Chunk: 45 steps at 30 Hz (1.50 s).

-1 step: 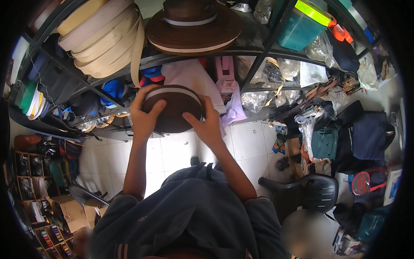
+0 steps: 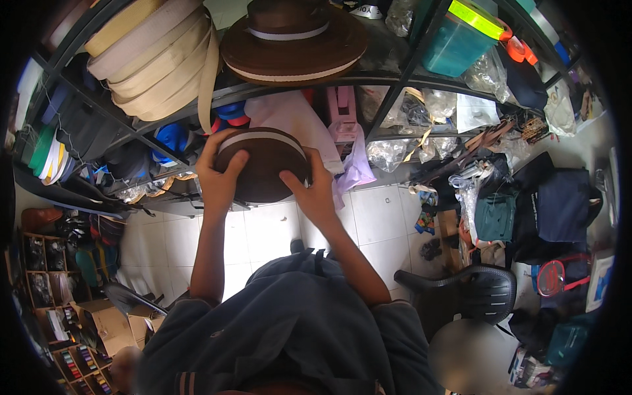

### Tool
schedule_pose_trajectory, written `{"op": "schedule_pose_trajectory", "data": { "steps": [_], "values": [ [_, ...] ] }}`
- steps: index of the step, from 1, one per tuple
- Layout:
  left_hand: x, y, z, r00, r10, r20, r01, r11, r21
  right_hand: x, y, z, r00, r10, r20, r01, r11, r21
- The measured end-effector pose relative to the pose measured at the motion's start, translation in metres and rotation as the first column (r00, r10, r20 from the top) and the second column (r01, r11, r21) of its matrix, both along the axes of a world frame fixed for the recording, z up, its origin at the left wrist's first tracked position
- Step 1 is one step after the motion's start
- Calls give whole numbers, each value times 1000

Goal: The person picks up large rolls of white and brown ribbon from boxes on the floor and places them onto shelves, and also moves smaller red rolls between boxes.

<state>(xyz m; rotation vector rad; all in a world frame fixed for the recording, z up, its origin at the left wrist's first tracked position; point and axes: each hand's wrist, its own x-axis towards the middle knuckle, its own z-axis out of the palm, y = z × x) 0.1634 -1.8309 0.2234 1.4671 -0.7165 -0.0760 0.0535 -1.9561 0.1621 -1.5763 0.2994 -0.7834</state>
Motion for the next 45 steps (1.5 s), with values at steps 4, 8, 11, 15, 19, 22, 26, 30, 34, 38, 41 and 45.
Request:
{"op": "schedule_pose_trajectory", "data": {
  "steps": [4, 8, 11, 15, 19, 22, 26, 30, 34, 38, 41, 45],
  "values": [
    [-14, -12, -20, 981, 168, -92, -177, 979, -98, 7, 17, 4, 985, -138, 103, 117, 975, 188],
    [-28, -30, -44, 902, 222, -369, -345, 886, -311, 12, 21, -2, 976, -200, 89, 178, 962, 205],
    [-29, -33, -52, 886, 205, -415, -346, 890, -299, 10, 17, -1, 980, -186, 72, 174, 974, 146],
    [4, -10, -62, 983, -18, -182, -11, 987, -157, -1, -14, 3, 988, -124, 92, 131, 989, -66],
    [17, -2, 5, 908, -261, 328, 184, 951, 248, -12, -33, 26, 1000, 27, -3, -25, 882, -470],
    [6, -17, 34, 837, -421, 350, 231, 851, 471, -15, -37, 32, 992, 77, -99, -119, 827, -549],
    [1, -30, 23, 881, -301, 365, 159, 915, 371, -21, -31, 34, 987, -56, -152, -14, 907, -420],
    [-13, -34, 7, 988, -40, 152, 19, 990, 137, -15, -27, 26, 992, -126, 19, 127, 968, -218],
    [-35, -55, -7, 952, 249, -177, -269, 958, -96, -5, -23, 16, 968, -213, 136, 212, 977, 20],
    [-59, -81, -21, 824, 313, -472, -472, 841, -266, 1, -21, 17, 939, -277, 204, 273, 961, 50],
    [-66, -85, -29, 776, 290, -560, -529, 783, -328, 3, -28, 13, 945, -252, 208, 239, 967, 84],
    [-31, -48, -42, 964, 111, -240, -175, 949, -261, -2, -47, 17, 965, -124, 230, 144, 987, -72]
  ]
}}
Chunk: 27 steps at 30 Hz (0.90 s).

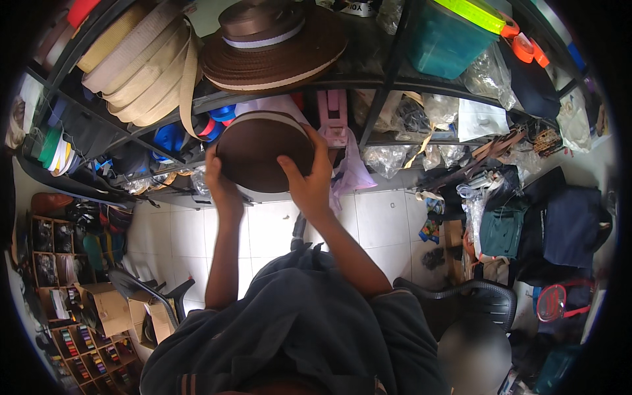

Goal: The person picks up large rolls of white and brown ribbon from boxes on the floor and places them onto shelves, and also moves smaller red rolls between boxes.

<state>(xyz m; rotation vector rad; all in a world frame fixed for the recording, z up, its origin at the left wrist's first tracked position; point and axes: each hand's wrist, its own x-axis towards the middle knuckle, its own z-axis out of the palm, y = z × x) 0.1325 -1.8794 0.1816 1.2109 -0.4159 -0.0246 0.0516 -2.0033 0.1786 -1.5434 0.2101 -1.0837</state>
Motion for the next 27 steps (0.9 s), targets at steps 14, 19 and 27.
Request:
{"op": "schedule_pose_trajectory", "data": {
  "steps": [14, 19, 27],
  "values": [
    [13, -12, 72, 966, -38, 255, -81, 894, 440, 3, -27, 11, 973, 223, -57, -218, 972, 84],
    [6, -28, 51, 925, 335, 178, -360, 924, 132, 12, -29, 6, 969, 243, -52, -230, 956, 181],
    [-9, -47, 23, 916, 392, 83, -395, 918, 22, 15, -24, 8, 952, 304, 38, -305, 930, 208]
  ]
}}
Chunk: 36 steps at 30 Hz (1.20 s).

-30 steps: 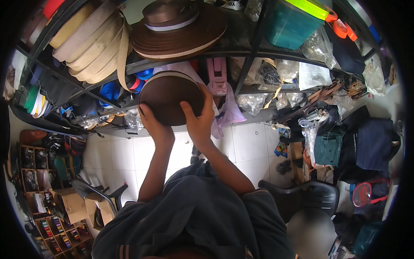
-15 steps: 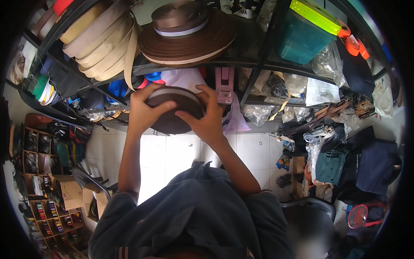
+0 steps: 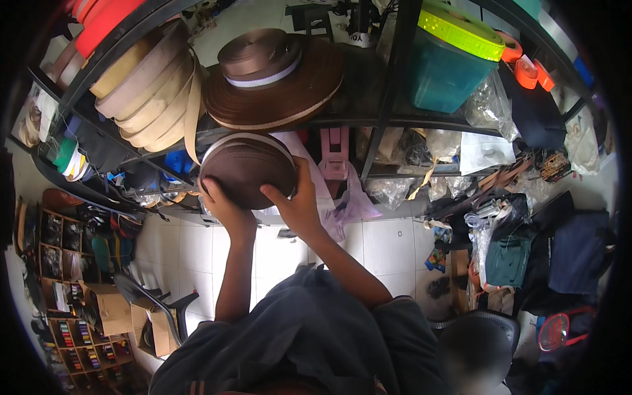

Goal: The person picks up large rolls of white and brown ribbon from boxes on the floor and places them onto shelves, and also moves smaller red rolls between boxes.

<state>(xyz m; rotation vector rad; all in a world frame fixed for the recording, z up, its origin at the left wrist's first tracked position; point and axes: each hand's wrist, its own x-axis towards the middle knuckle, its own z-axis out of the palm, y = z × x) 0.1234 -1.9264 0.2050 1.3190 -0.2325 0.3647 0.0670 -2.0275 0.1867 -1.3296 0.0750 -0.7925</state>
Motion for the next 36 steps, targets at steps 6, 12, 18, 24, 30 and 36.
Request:
{"op": "schedule_pose_trajectory", "data": {
  "steps": [6, 12, 18, 24, 30, 36],
  "values": [
    [22, 24, 32, 866, -405, 293, 320, 899, 298, -11, -32, 8, 999, -20, -41, 5, 939, -345],
    [24, 8, 83, 742, -667, 62, 295, 408, 864, -11, -39, 21, 980, 82, -183, -162, 862, -481],
    [13, -6, 37, 952, -301, -50, 299, 888, 349, -2, -36, -3, 998, -51, -48, 42, 985, -168],
    [-1, -29, -3, 987, 49, -150, -44, 998, 38, 9, -13, -8, 980, -199, -14, 199, 980, -6],
    [-15, -30, -16, 969, 29, -244, -30, 1000, -1, 9, 5, -15, 946, -324, 3, 324, 946, 1],
    [19, 17, 7, 904, -410, 122, 374, 895, 242, -2, -36, -13, 994, -111, 8, 108, 943, -315]
  ]
}}
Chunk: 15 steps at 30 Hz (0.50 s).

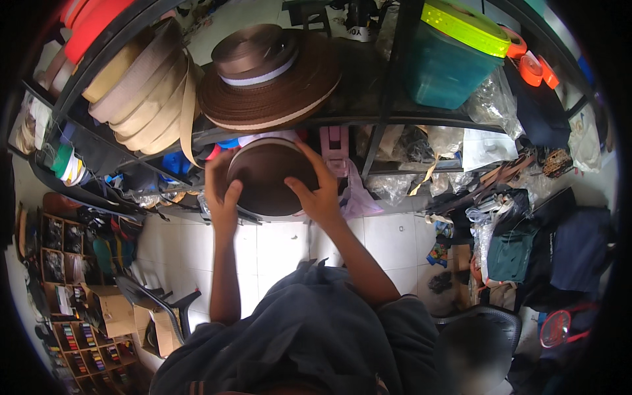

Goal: The person picks up large rolls of white and brown ribbon from boxes on the floor and places them onto shelves, and also moves smaller red rolls between boxes.

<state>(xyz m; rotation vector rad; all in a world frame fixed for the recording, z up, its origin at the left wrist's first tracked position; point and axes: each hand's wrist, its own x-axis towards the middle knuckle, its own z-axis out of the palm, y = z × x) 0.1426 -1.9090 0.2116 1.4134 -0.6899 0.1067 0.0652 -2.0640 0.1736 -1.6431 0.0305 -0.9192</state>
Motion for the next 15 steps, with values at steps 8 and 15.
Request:
{"op": "schedule_pose_trajectory", "data": {
  "steps": [8, 15],
  "values": [
    [6, 9, 53, 958, -286, -4, 234, 779, 582, -12, 0, 28, 940, 259, -224, -279, 958, -62],
    [-19, -10, 5, 957, 228, -178, -222, 974, 54, 1, 31, 3, 997, -56, -46, 69, 922, 381]
  ]
}}
